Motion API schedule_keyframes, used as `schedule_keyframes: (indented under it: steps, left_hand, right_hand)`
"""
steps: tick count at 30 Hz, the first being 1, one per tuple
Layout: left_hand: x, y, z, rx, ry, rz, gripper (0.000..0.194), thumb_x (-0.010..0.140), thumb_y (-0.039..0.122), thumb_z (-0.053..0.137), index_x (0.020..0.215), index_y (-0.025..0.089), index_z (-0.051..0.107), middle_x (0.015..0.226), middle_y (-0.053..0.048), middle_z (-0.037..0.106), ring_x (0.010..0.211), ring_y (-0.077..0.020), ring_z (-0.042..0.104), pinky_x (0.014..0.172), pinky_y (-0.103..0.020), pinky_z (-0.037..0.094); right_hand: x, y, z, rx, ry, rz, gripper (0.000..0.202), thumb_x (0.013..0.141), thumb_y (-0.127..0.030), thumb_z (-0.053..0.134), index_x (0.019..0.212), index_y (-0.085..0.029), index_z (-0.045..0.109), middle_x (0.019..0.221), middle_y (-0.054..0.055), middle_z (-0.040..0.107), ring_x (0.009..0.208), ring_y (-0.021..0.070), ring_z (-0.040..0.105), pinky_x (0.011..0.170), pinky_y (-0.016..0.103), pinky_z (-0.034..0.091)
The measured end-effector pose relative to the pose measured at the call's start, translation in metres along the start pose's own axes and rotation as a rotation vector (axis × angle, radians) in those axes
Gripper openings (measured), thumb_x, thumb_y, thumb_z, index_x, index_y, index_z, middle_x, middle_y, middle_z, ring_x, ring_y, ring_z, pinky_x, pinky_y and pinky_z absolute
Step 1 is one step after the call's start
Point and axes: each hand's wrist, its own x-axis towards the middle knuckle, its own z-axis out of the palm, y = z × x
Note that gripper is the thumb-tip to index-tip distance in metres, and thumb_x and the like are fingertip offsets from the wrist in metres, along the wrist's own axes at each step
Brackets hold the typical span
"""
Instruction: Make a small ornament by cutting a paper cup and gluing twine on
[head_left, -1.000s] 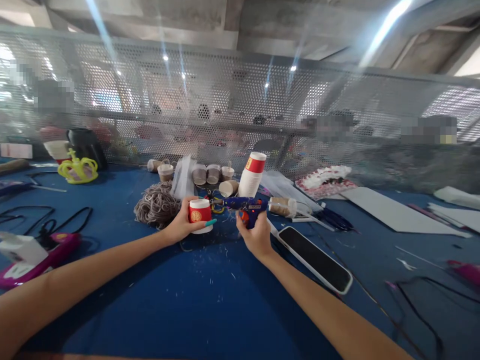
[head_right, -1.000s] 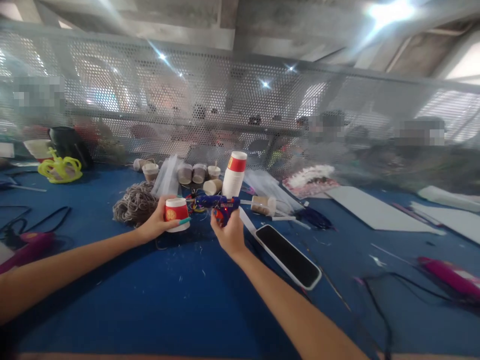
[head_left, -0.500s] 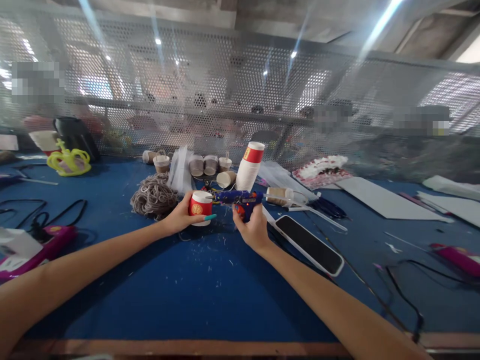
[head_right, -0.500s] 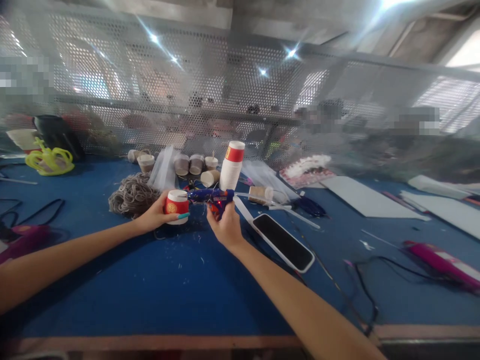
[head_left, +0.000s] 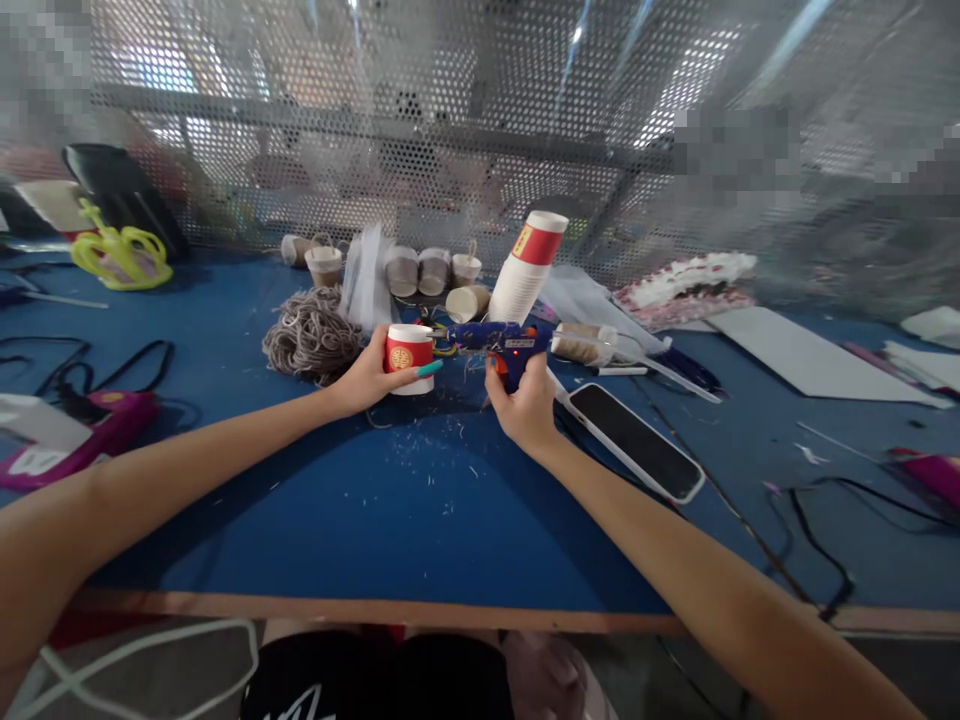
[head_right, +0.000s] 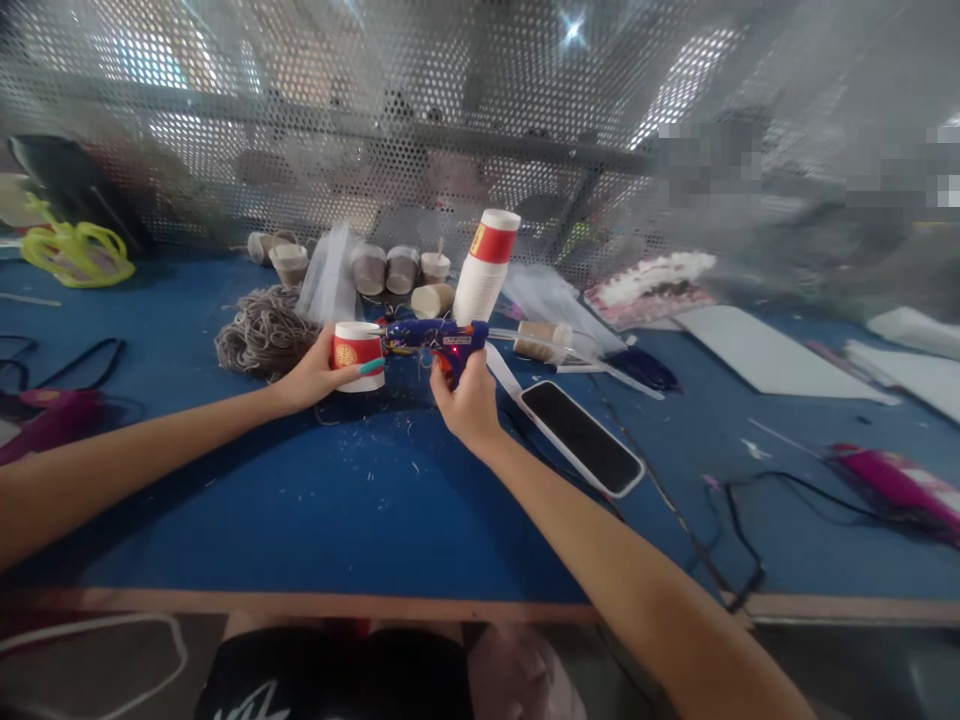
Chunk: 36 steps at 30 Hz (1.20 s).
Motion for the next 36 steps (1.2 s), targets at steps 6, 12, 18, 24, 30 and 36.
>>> schedule_keyframes:
  steps: [6, 12, 18, 24, 30, 36]
  left_hand:
    - [-0.0003, 0.0037, -0.0004, 0.009, 0.0, -0.005, 0.06, 0.065, 0.041, 0.077, 0.108, 0.02, 0.041, 0.102, -0.007, 0.061, 0.092, -0.024, 0.063, 0.079, -0.039, 0.057]
    - [-0.0001, 0.0027, 0.0004, -0.029, -0.001, 0.01, 0.057, 0.065, 0.04, 0.077, 0.107, 0.021, 0.042, 0.101, -0.006, 0.062, 0.091, -0.0229, 0.064, 0.08, -0.038, 0.057]
    - [-0.0002, -0.0001, -0.0011, 0.002, -0.016, 0.012, 0.058, 0.068, 0.041, 0.077, 0.11, 0.02, 0.043, 0.101, -0.006, 0.061, 0.09, -0.0223, 0.063, 0.078, -0.037, 0.056]
    - [-0.0005, -0.0001, 0.0003, -0.028, -0.012, 0.004, 0.062, 0.069, 0.04, 0.077, 0.117, 0.02, 0.042, 0.103, -0.008, 0.062, 0.092, -0.0236, 0.064, 0.077, -0.037, 0.057]
    - [-0.0003, 0.0026, -0.0002, -0.039, -0.011, -0.016, 0.059, 0.068, 0.04, 0.077, 0.113, 0.021, 0.043, 0.103, -0.008, 0.063, 0.092, -0.0237, 0.065, 0.078, -0.038, 0.058]
    - [-0.0007, 0.0037, -0.0014, -0.036, -0.013, -0.046, 0.057, 0.068, 0.041, 0.076, 0.109, 0.02, 0.042, 0.103, -0.008, 0.063, 0.094, -0.0251, 0.066, 0.08, -0.04, 0.058]
  right_hand:
    - [-0.0009, 0.0028, 0.0002, -0.041, -0.042, 0.042, 0.026, 0.084, -0.04, 0.053, 0.102, -0.021, 0.048, 0.076, 0.005, 0.064, 0.066, 0.0216, 0.063, 0.062, 0.038, 0.052]
    - [-0.0004, 0.0039, 0.0009, -0.051, -0.076, 0.021, 0.039, 0.085, -0.038, 0.051, 0.118, -0.018, 0.046, 0.082, 0.006, 0.066, 0.069, 0.0227, 0.064, 0.065, 0.04, 0.053]
    - [0.0008, 0.0037, 0.0, -0.062, -0.068, 0.01, 0.032, 0.085, -0.038, 0.051, 0.112, -0.021, 0.045, 0.081, 0.006, 0.066, 0.069, 0.0224, 0.065, 0.063, 0.039, 0.054]
    - [0.0001, 0.0034, -0.0007, -0.06, -0.077, 0.031, 0.028, 0.084, -0.037, 0.051, 0.107, -0.022, 0.045, 0.076, 0.004, 0.064, 0.065, 0.0213, 0.063, 0.061, 0.038, 0.053]
    - [-0.0005, 0.0033, -0.0015, -0.072, -0.095, 0.053, 0.028, 0.085, -0.037, 0.05, 0.107, -0.021, 0.045, 0.076, 0.004, 0.063, 0.065, 0.0213, 0.061, 0.063, 0.039, 0.052]
    - [-0.0004, 0.0033, -0.0017, -0.084, -0.103, 0.075, 0.032, 0.085, -0.038, 0.05, 0.111, -0.021, 0.045, 0.079, 0.005, 0.062, 0.07, 0.0238, 0.063, 0.067, 0.042, 0.052]
